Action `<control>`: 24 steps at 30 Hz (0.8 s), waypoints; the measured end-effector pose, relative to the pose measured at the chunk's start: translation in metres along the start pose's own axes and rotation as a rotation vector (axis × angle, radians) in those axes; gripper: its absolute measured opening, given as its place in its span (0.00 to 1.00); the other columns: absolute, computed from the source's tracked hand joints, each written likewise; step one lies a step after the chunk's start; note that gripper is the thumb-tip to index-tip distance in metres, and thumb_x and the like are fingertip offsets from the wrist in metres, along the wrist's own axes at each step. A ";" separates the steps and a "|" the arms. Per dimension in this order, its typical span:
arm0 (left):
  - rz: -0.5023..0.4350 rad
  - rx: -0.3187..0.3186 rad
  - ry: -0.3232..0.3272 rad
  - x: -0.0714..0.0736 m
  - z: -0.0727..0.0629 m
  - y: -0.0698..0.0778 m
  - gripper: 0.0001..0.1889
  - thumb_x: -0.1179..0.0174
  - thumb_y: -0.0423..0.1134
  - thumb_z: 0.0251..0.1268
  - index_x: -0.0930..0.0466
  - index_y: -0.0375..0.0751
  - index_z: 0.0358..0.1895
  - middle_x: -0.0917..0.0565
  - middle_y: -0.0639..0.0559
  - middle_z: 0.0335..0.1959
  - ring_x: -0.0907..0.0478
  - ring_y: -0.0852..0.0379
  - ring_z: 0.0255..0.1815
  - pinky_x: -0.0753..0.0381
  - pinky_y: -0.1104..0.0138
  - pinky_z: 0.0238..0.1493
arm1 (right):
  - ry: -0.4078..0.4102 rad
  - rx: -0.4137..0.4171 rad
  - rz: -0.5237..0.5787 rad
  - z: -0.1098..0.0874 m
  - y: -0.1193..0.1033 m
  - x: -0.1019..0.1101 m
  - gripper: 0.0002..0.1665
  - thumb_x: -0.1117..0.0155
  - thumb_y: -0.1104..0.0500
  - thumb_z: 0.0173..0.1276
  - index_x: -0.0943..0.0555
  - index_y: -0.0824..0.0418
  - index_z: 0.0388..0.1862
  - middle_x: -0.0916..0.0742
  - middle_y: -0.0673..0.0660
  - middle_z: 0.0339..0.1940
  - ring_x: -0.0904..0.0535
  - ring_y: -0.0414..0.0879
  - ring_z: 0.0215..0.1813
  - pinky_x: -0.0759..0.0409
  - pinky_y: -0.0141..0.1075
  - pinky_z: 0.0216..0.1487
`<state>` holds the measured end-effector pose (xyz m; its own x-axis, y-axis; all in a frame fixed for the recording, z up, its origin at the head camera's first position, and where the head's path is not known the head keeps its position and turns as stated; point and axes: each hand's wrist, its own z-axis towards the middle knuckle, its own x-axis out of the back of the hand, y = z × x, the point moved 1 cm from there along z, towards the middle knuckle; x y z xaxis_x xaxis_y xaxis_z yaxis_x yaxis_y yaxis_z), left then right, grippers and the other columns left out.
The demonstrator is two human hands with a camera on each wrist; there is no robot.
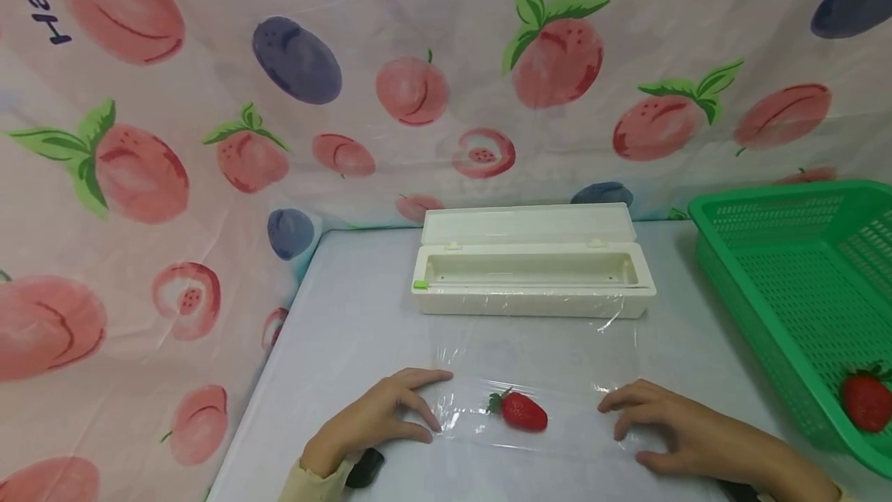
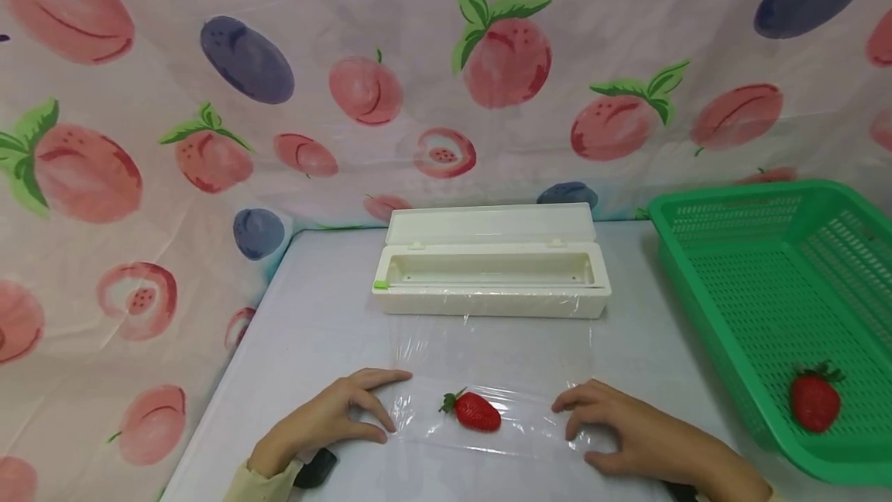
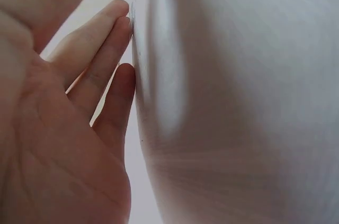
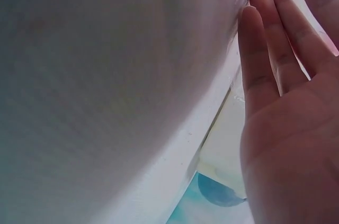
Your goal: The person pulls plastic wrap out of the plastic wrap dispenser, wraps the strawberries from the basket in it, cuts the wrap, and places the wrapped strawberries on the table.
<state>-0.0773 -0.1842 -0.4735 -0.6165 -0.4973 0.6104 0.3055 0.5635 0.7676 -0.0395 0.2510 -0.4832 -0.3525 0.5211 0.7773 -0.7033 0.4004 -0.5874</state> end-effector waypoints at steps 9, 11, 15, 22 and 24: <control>0.007 -0.030 0.002 -0.001 0.000 -0.001 0.08 0.24 0.44 0.49 0.10 0.60 0.34 0.28 0.64 0.70 0.37 0.54 0.74 0.37 0.55 0.74 | 0.016 -0.028 0.058 -0.001 0.000 0.000 0.18 0.26 0.61 0.62 0.20 0.34 0.35 0.18 0.46 0.56 0.26 0.37 0.59 0.31 0.18 0.59; 0.016 -0.039 0.003 -0.001 0.001 -0.001 0.10 0.24 0.45 0.48 0.11 0.60 0.35 0.29 0.64 0.70 0.37 0.54 0.74 0.38 0.56 0.75 | 0.001 -0.056 0.078 -0.002 -0.001 0.001 0.16 0.27 0.59 0.63 0.20 0.34 0.34 0.18 0.46 0.57 0.25 0.37 0.59 0.30 0.19 0.58; 0.031 -0.050 0.010 -0.001 0.001 -0.001 0.11 0.23 0.44 0.48 0.15 0.60 0.35 0.28 0.63 0.70 0.36 0.55 0.73 0.37 0.58 0.75 | -0.028 -0.098 0.119 -0.003 -0.002 0.003 0.13 0.28 0.56 0.65 0.19 0.34 0.33 0.18 0.45 0.58 0.26 0.36 0.59 0.29 0.20 0.58; 0.025 -0.044 0.029 -0.002 0.001 -0.001 0.14 0.23 0.43 0.48 0.20 0.58 0.34 0.27 0.64 0.68 0.34 0.56 0.72 0.37 0.60 0.74 | -0.043 -0.116 0.160 -0.003 -0.002 0.005 0.12 0.29 0.56 0.65 0.19 0.35 0.34 0.18 0.46 0.59 0.26 0.36 0.59 0.25 0.23 0.55; 0.027 -0.041 0.033 -0.002 0.001 -0.001 0.14 0.24 0.42 0.49 0.21 0.58 0.35 0.27 0.65 0.68 0.34 0.56 0.72 0.37 0.60 0.74 | -0.042 -0.116 0.159 -0.003 -0.002 0.005 0.12 0.29 0.56 0.65 0.19 0.35 0.34 0.18 0.47 0.59 0.26 0.36 0.59 0.25 0.23 0.54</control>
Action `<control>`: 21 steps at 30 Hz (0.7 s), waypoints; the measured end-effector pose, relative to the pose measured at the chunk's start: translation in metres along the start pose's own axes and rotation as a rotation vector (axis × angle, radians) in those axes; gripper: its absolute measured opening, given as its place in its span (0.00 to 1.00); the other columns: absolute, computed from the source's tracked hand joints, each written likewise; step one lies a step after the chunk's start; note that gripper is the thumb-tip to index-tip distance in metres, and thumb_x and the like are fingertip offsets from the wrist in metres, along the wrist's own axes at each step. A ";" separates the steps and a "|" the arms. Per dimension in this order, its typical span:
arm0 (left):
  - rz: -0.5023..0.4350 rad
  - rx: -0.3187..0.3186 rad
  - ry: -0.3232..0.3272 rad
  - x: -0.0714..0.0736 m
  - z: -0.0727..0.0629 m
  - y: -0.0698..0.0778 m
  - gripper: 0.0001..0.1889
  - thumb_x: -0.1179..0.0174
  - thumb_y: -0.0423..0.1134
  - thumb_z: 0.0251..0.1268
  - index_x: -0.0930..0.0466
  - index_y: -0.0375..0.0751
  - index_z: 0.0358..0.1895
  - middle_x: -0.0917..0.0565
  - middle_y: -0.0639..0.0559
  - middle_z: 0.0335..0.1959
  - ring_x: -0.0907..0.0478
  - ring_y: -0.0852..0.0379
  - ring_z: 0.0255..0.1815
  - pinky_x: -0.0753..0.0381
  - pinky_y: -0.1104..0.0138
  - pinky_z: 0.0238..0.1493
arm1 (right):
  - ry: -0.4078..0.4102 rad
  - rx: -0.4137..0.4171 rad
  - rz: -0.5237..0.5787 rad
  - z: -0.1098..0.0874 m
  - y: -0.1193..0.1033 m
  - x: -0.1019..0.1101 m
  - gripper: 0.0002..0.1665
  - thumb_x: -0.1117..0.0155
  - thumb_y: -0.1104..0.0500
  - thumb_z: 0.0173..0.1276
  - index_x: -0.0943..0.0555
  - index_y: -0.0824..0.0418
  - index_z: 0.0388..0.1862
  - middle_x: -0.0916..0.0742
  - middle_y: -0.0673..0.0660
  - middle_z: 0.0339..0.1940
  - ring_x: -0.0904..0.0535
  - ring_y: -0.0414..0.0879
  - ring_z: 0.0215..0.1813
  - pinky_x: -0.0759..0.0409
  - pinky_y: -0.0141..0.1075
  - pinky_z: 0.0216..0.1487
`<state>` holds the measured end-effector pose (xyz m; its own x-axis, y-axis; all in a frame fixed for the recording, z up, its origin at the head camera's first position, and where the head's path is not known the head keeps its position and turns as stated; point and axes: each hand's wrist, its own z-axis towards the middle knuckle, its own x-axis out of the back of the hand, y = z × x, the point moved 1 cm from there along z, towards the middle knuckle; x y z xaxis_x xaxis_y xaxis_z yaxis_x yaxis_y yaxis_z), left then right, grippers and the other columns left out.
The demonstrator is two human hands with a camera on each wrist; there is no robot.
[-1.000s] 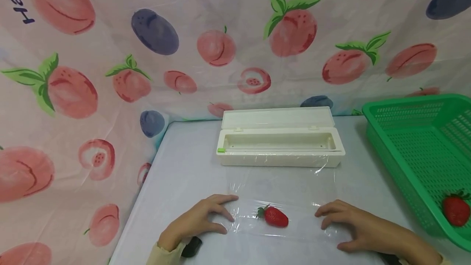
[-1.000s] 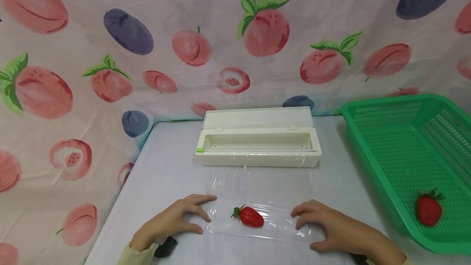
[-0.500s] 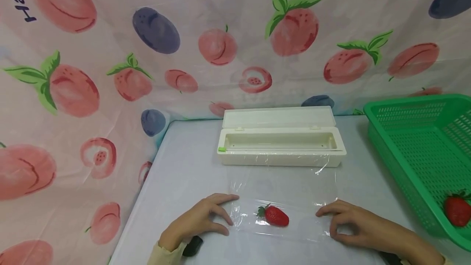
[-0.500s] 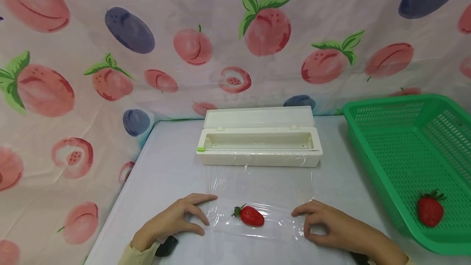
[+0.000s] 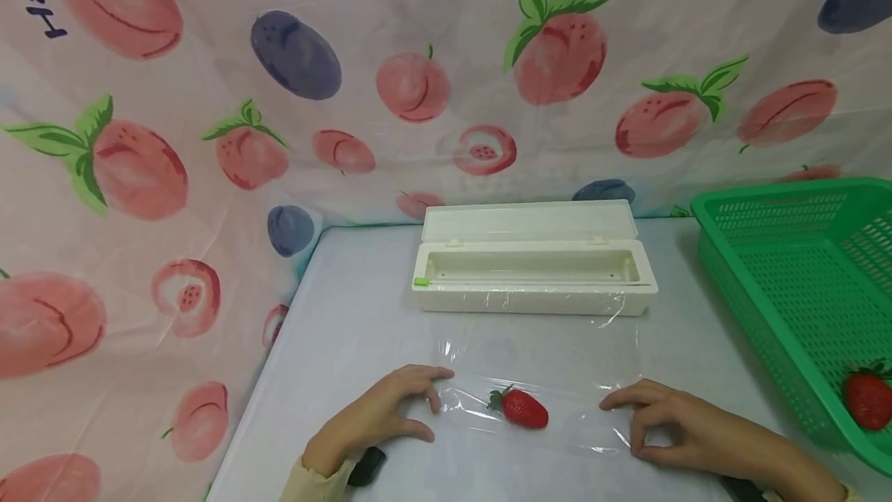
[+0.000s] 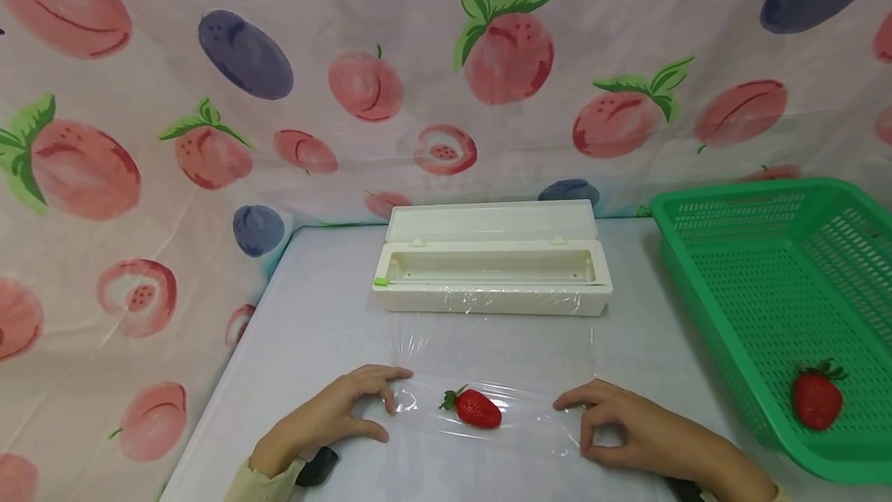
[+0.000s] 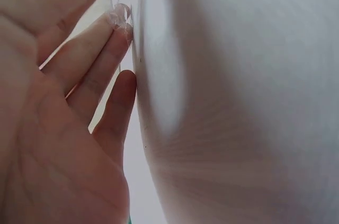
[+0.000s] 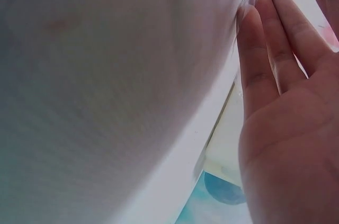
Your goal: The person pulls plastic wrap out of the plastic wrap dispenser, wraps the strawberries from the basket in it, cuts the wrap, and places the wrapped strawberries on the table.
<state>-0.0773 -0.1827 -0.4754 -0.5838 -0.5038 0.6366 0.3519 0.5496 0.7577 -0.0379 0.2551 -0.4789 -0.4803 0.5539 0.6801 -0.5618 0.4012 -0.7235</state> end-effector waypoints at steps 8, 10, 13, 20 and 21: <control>0.033 0.027 0.036 -0.004 0.003 0.002 0.11 0.27 0.39 0.56 0.21 0.59 0.32 0.25 0.64 0.66 0.31 0.56 0.70 0.33 0.56 0.72 | 0.006 -0.001 0.006 -0.001 0.001 -0.001 0.12 0.29 0.55 0.65 0.19 0.35 0.34 0.19 0.46 0.59 0.27 0.35 0.60 0.27 0.22 0.56; 0.046 0.022 0.050 -0.005 0.003 0.002 0.10 0.29 0.39 0.58 0.21 0.60 0.31 0.24 0.64 0.66 0.31 0.57 0.70 0.32 0.55 0.72 | 0.008 0.001 0.003 -0.001 0.001 -0.001 0.12 0.28 0.55 0.65 0.19 0.35 0.34 0.18 0.46 0.59 0.27 0.35 0.61 0.28 0.21 0.57; 0.048 0.018 0.069 -0.005 0.001 0.002 0.09 0.30 0.41 0.59 0.20 0.61 0.30 0.23 0.65 0.65 0.30 0.56 0.69 0.31 0.54 0.71 | 0.021 0.020 -0.010 -0.001 0.000 -0.001 0.13 0.27 0.56 0.64 0.19 0.34 0.33 0.18 0.46 0.59 0.27 0.35 0.61 0.32 0.18 0.59; -0.016 -0.006 0.078 -0.002 -0.003 0.004 0.06 0.30 0.44 0.58 0.18 0.61 0.29 0.18 0.64 0.59 0.28 0.56 0.69 0.31 0.50 0.70 | 0.071 0.071 -0.035 -0.001 -0.003 0.000 0.15 0.27 0.59 0.63 0.18 0.35 0.34 0.14 0.44 0.54 0.23 0.35 0.58 0.35 0.15 0.60; -0.015 -0.012 0.077 -0.002 -0.003 0.005 0.06 0.30 0.45 0.58 0.18 0.61 0.29 0.18 0.64 0.59 0.28 0.56 0.69 0.32 0.50 0.70 | 0.068 0.060 -0.031 -0.002 -0.004 0.001 0.14 0.27 0.58 0.63 0.18 0.35 0.35 0.14 0.44 0.54 0.22 0.35 0.58 0.33 0.15 0.59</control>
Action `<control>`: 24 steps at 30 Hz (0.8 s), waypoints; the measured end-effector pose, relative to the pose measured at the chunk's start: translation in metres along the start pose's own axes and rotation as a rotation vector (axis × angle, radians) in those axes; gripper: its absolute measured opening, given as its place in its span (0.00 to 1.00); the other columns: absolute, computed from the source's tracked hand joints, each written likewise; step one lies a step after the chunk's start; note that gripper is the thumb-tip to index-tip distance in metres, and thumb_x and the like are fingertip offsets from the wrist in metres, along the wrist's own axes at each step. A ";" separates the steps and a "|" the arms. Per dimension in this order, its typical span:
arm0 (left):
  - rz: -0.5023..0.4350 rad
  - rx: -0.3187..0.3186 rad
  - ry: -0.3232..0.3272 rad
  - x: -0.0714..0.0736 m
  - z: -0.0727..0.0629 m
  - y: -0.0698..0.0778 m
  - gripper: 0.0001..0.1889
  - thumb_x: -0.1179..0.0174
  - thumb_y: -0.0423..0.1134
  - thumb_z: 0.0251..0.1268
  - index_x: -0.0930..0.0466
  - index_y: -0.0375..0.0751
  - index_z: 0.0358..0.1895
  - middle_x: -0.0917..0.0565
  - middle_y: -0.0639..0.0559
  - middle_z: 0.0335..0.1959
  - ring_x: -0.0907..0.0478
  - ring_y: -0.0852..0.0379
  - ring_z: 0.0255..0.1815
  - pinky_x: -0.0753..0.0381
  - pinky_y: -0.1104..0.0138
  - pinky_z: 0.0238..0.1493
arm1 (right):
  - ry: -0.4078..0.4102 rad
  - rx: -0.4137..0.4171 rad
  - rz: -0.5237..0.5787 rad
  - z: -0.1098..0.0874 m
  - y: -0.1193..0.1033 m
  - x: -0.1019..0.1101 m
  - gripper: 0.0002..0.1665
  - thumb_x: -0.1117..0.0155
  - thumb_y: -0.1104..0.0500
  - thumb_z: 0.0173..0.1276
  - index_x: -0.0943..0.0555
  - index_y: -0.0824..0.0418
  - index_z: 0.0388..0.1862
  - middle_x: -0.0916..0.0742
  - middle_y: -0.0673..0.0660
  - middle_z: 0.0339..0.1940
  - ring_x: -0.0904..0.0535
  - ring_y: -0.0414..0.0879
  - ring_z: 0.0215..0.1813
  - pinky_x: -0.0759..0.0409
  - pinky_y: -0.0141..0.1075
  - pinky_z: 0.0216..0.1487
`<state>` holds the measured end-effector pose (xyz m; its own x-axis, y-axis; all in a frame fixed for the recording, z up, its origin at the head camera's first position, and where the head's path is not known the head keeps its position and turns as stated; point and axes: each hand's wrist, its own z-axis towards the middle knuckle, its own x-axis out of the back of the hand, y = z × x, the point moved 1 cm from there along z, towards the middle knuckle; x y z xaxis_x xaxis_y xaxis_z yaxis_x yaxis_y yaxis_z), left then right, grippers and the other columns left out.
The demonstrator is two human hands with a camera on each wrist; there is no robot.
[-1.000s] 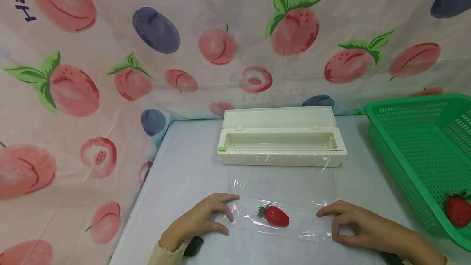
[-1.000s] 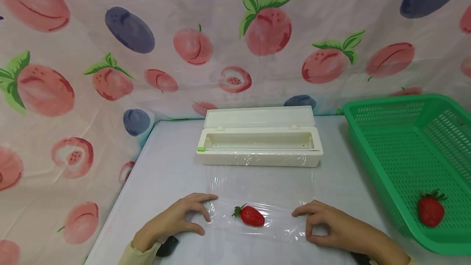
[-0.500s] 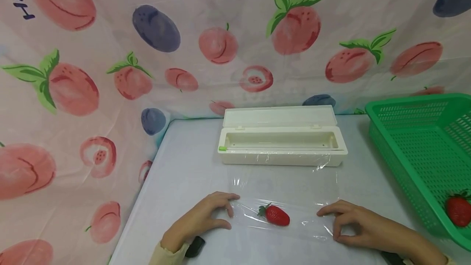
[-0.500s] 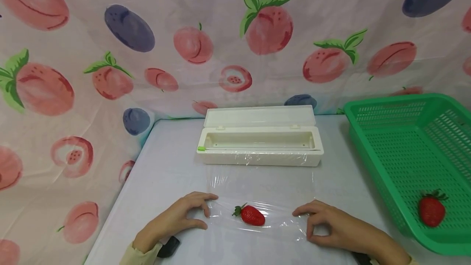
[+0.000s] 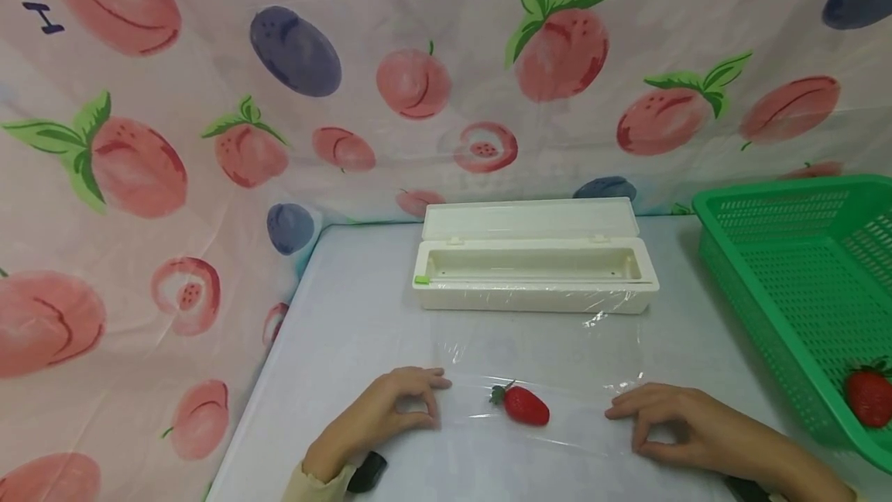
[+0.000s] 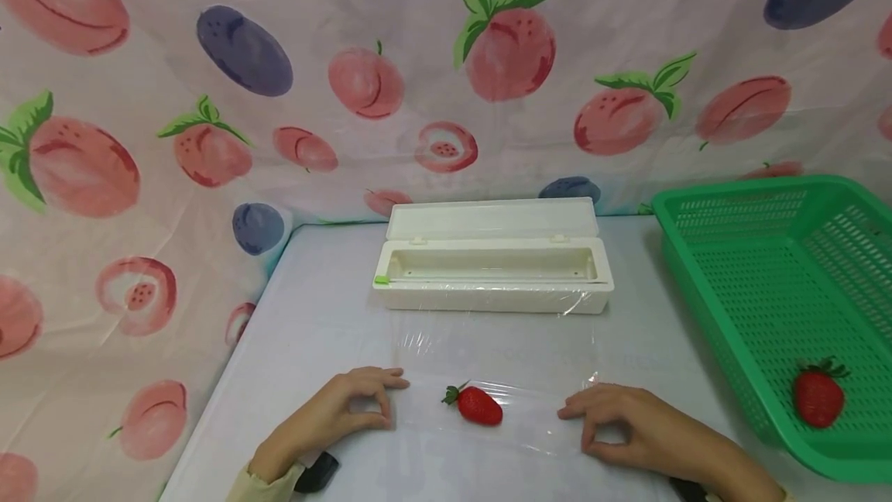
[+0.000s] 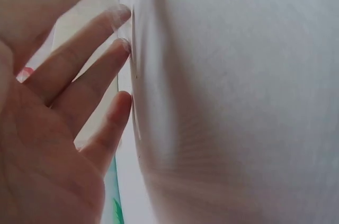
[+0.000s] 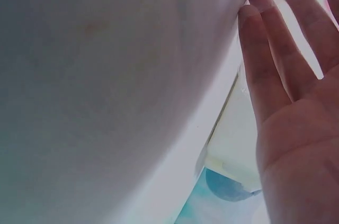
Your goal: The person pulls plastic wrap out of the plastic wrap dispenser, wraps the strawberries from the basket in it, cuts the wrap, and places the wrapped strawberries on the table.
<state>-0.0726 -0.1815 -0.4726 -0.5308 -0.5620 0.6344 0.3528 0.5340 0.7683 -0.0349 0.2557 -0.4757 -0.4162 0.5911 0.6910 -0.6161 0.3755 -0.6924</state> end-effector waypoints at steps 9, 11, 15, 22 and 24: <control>0.033 -0.047 0.014 0.003 0.000 0.004 0.07 0.28 0.43 0.56 0.18 0.59 0.29 0.17 0.65 0.57 0.27 0.56 0.68 0.34 0.52 0.72 | -0.094 -0.098 0.078 -0.002 0.001 0.009 0.07 0.31 0.53 0.67 0.16 0.37 0.37 0.13 0.47 0.56 0.22 0.34 0.62 0.24 0.21 0.54; 0.031 -0.055 0.021 0.003 0.000 0.004 0.07 0.28 0.43 0.56 0.18 0.59 0.29 0.16 0.65 0.56 0.26 0.56 0.67 0.31 0.53 0.70 | -0.088 -0.084 0.083 -0.001 0.001 0.010 0.07 0.31 0.54 0.67 0.15 0.38 0.38 0.13 0.48 0.56 0.22 0.34 0.62 0.24 0.20 0.54; 0.011 -0.056 0.023 0.004 0.000 0.003 0.06 0.29 0.45 0.57 0.18 0.60 0.30 0.16 0.65 0.53 0.25 0.57 0.66 0.28 0.57 0.68 | -0.067 -0.064 0.108 0.000 -0.001 0.011 0.09 0.30 0.56 0.66 0.14 0.39 0.40 0.13 0.49 0.55 0.20 0.34 0.60 0.25 0.18 0.53; -0.056 -0.028 0.010 0.005 0.001 0.001 0.05 0.30 0.45 0.59 0.17 0.59 0.31 0.14 0.67 0.49 0.25 0.57 0.66 0.33 0.54 0.72 | -0.034 -0.050 0.082 0.001 -0.002 0.013 0.11 0.30 0.58 0.66 0.14 0.40 0.40 0.12 0.47 0.52 0.17 0.36 0.54 0.25 0.18 0.51; -0.063 -0.024 0.007 0.006 0.001 0.001 0.04 0.30 0.45 0.60 0.17 0.59 0.31 0.14 0.67 0.49 0.24 0.57 0.66 0.34 0.53 0.73 | -0.017 -0.045 0.071 0.000 -0.002 0.012 0.11 0.30 0.59 0.66 0.15 0.40 0.40 0.12 0.47 0.51 0.17 0.36 0.53 0.26 0.18 0.52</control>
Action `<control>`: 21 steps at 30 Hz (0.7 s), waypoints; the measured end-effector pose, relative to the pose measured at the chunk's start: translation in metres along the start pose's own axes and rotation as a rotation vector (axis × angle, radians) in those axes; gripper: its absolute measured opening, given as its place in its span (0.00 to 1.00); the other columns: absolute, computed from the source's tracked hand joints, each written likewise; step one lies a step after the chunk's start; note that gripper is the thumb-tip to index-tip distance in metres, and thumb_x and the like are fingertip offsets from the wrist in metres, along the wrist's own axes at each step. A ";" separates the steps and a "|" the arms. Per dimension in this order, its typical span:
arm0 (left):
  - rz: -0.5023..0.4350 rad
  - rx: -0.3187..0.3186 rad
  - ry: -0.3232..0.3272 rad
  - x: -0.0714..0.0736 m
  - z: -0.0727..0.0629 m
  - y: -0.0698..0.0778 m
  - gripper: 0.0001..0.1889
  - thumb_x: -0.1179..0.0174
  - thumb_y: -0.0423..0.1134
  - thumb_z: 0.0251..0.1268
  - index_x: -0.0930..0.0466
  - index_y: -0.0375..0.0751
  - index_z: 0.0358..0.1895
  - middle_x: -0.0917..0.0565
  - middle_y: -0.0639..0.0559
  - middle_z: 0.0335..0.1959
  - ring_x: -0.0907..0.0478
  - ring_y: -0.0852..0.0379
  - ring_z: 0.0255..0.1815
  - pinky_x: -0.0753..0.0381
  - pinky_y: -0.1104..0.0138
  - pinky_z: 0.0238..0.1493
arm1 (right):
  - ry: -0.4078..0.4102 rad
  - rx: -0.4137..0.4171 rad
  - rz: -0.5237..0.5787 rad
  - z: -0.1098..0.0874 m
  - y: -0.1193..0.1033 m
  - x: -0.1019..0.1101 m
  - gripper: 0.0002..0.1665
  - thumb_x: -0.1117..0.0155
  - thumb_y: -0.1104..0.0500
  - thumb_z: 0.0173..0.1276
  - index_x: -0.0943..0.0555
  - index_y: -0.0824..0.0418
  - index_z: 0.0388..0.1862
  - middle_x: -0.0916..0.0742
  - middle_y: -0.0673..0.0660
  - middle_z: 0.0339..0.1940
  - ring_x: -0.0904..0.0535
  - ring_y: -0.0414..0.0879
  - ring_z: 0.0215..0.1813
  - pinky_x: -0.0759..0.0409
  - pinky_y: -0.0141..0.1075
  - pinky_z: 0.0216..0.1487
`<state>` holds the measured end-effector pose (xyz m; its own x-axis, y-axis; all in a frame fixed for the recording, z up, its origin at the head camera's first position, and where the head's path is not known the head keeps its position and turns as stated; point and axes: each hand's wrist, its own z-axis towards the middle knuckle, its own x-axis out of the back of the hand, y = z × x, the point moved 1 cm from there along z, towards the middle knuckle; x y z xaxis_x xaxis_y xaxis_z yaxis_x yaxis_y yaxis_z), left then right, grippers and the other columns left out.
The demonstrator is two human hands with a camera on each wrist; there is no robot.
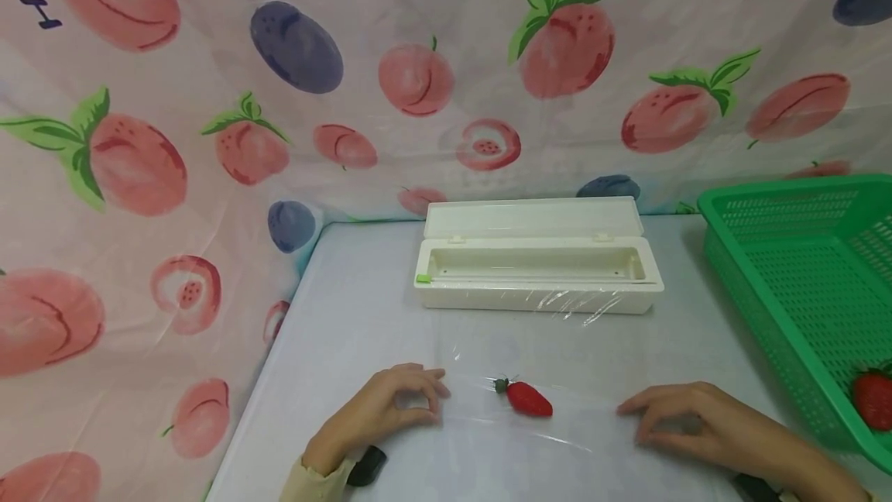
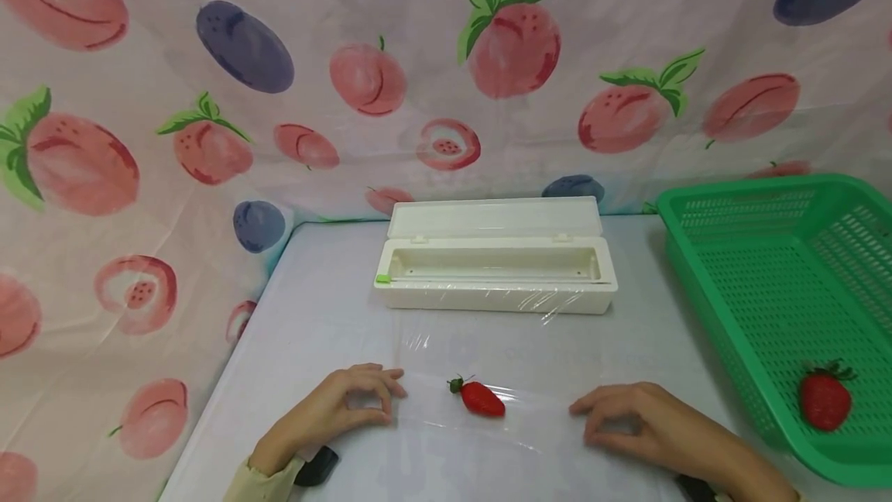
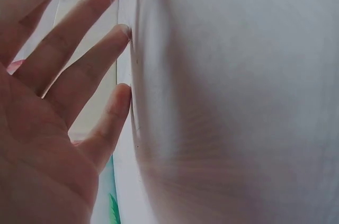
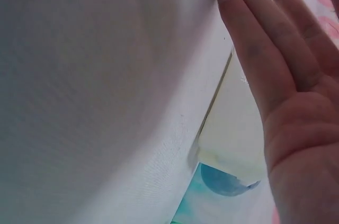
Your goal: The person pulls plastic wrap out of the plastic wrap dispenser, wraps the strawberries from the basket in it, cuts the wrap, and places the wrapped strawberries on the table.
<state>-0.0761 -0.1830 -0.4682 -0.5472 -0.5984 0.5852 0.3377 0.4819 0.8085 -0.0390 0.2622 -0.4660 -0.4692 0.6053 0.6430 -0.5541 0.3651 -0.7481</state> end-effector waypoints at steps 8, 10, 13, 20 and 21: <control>-0.011 0.028 -0.012 0.001 0.001 0.001 0.03 0.32 0.44 0.62 0.17 0.57 0.32 0.14 0.68 0.49 0.25 0.57 0.66 0.36 0.52 0.73 | 0.029 0.014 0.014 -0.001 0.001 0.000 0.14 0.33 0.64 0.67 0.17 0.43 0.42 0.12 0.46 0.49 0.17 0.36 0.50 0.25 0.19 0.50; -0.018 0.038 -0.013 0.001 0.000 0.002 0.03 0.33 0.44 0.63 0.17 0.56 0.33 0.14 0.68 0.49 0.25 0.57 0.67 0.36 0.51 0.73 | 0.018 -0.006 0.029 0.000 0.001 0.000 0.14 0.35 0.64 0.69 0.17 0.44 0.44 0.12 0.46 0.48 0.17 0.35 0.50 0.23 0.21 0.48; -0.024 0.054 -0.012 0.000 0.001 0.003 0.03 0.35 0.45 0.66 0.18 0.55 0.34 0.14 0.68 0.48 0.25 0.57 0.66 0.33 0.51 0.72 | -0.003 -0.051 0.050 0.001 0.001 0.002 0.13 0.36 0.63 0.70 0.17 0.45 0.46 0.12 0.45 0.48 0.17 0.34 0.49 0.20 0.23 0.46; -0.015 0.075 0.016 -0.001 0.003 0.005 0.05 0.38 0.42 0.69 0.23 0.57 0.35 0.14 0.69 0.46 0.24 0.60 0.64 0.27 0.54 0.68 | 0.011 -0.093 0.055 0.003 0.002 0.002 0.12 0.39 0.65 0.72 0.19 0.47 0.46 0.11 0.44 0.46 0.17 0.33 0.46 0.20 0.23 0.42; -0.008 0.079 0.025 -0.001 0.004 0.005 0.04 0.38 0.42 0.69 0.23 0.56 0.35 0.14 0.69 0.46 0.23 0.60 0.64 0.27 0.54 0.67 | 0.016 -0.099 0.054 0.003 0.002 0.002 0.12 0.39 0.65 0.72 0.19 0.48 0.45 0.11 0.44 0.45 0.17 0.34 0.45 0.20 0.24 0.41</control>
<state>-0.0767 -0.1776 -0.4647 -0.5304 -0.6177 0.5806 0.2709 0.5255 0.8065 -0.0429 0.2618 -0.4655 -0.4851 0.6368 0.5993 -0.4573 0.3994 -0.7946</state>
